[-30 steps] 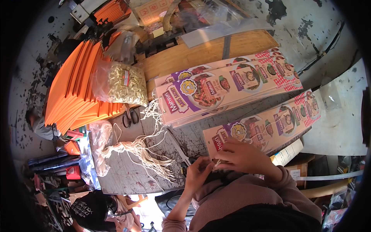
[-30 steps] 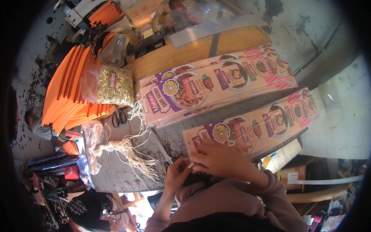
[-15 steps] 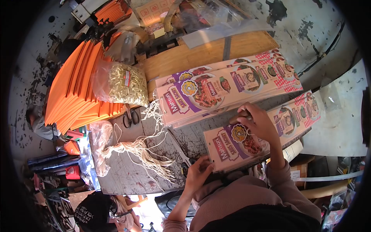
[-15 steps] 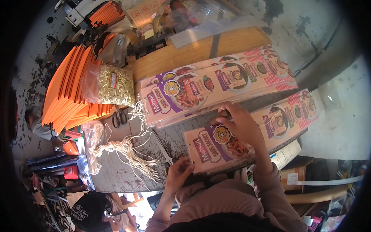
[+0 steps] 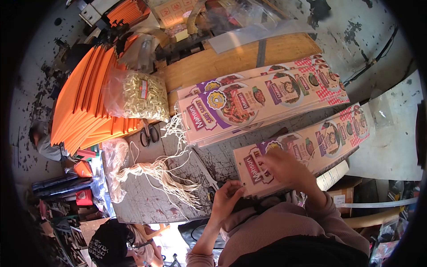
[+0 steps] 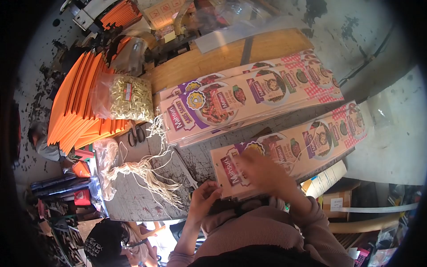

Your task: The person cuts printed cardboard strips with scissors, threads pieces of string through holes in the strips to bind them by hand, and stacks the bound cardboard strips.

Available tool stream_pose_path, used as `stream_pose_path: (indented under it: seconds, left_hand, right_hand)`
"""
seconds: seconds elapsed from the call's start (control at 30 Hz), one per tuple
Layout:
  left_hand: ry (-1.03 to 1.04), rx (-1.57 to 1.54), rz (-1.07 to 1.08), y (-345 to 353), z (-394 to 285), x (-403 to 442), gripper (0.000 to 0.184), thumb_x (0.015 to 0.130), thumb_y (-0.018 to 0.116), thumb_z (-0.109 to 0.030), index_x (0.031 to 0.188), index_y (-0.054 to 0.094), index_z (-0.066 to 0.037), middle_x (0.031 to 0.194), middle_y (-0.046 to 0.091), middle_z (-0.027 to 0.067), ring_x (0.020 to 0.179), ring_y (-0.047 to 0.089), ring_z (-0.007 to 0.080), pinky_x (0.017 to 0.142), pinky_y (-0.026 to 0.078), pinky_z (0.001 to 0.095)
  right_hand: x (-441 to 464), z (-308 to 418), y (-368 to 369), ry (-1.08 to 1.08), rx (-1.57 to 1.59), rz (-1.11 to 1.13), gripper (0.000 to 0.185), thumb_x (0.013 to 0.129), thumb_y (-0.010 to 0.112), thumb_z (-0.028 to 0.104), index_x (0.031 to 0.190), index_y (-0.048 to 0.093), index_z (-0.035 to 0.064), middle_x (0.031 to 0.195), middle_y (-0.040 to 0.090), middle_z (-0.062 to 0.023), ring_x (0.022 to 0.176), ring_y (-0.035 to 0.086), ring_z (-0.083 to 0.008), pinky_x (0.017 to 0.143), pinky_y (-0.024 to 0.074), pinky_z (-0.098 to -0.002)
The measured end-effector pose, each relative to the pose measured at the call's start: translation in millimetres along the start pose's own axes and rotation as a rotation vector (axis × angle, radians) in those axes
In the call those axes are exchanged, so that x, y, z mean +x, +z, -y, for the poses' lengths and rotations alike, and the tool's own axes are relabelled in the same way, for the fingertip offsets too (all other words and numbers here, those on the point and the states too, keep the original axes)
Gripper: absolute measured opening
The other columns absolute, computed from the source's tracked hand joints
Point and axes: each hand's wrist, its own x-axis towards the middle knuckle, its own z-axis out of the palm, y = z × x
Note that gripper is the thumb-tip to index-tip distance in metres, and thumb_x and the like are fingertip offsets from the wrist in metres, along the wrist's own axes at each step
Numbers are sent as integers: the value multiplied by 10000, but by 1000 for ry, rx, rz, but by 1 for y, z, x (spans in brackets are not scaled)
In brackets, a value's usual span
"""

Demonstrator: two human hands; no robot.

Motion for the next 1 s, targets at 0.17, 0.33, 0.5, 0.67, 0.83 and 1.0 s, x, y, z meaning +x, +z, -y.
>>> stream_pose_path:
  seconds: [0.17,0.33,0.5,0.67,0.83,1.0]
  left_hand:
    - [-25,51,10,0,-3,-1,262,848,586,-81,1074,536,43,925,621,73,856,569,92,756,445,207]
    - [30,-3,16,-1,3,1,247,848,581,-67,1067,527,34,919,617,63,846,562,86,755,441,207]
    - [52,-44,23,-4,6,2,244,844,584,-57,1063,516,26,915,613,56,826,556,81,746,442,208]
    - [14,15,37,-3,3,0,244,850,573,-59,1072,523,32,926,615,60,843,559,78,750,446,204]
    - [22,21,38,-1,1,0,236,852,567,-54,1070,533,30,912,611,47,825,553,75,739,439,205]
    - [25,34,36,-3,5,1,227,851,561,-39,1067,537,26,899,608,41,817,550,74,738,434,210]
  right_hand:
    - [-3,24,5,-134,79,208,283,771,525,35,1054,519,46,970,486,-120,912,520,-296,750,460,-371]
    - [1,24,4,-132,-24,214,230,764,538,84,990,536,39,933,478,-114,921,516,-281,701,483,-365]
    - [1,23,17,-133,-85,193,147,783,545,138,899,548,47,876,466,-89,874,525,-250,627,492,-364]
    - [3,30,15,-138,-116,235,149,756,517,114,851,543,2,891,492,-101,934,516,-253,631,509,-341]
    - [3,33,19,-178,-226,166,153,740,550,158,830,557,35,860,502,-64,908,521,-209,610,497,-325]
    - [4,37,22,-201,-284,125,170,726,569,183,813,556,38,834,499,-60,864,527,-205,592,494,-308]
